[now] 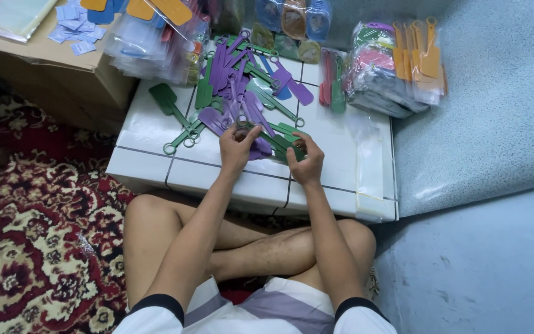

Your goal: A person sits on the floor and uses a small tool to prepare or inspect plastic fan components before packaging them.

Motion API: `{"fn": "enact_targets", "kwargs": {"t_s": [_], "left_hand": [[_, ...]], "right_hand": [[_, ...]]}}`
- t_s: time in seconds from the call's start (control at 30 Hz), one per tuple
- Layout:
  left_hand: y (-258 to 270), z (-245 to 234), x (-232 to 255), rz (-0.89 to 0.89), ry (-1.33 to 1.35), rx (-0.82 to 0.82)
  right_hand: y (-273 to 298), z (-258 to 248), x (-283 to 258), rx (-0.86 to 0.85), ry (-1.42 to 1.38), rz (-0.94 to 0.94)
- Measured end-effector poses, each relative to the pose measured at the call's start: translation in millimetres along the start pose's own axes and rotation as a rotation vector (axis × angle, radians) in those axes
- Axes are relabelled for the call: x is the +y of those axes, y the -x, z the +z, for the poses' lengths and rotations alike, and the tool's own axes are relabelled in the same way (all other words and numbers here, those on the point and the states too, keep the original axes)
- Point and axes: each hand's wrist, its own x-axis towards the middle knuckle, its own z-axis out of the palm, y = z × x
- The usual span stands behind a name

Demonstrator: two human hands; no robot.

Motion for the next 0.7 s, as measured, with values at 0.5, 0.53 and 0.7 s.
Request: {"fn": "enact_targets", "kwargs": {"t_s": [0.5,0.53,0.7], "left_hand": [[8.4,7.7,23.1,0.095,-0.184,-0.181],[7.8,6.8,20.9,0.136,-0.191,-0.21],[5.8,5.2,11.4,0.172,-0.207,-0.225]], "right_hand": [[0.2,-3.8,-11.4,-0.073,-0.227,0.201],[-0.4,-4.0,-10.5,-0.084,-0.25,0.216],[0.2,-1.2,-1.7,-0.109,-0.306,0.268]]}}
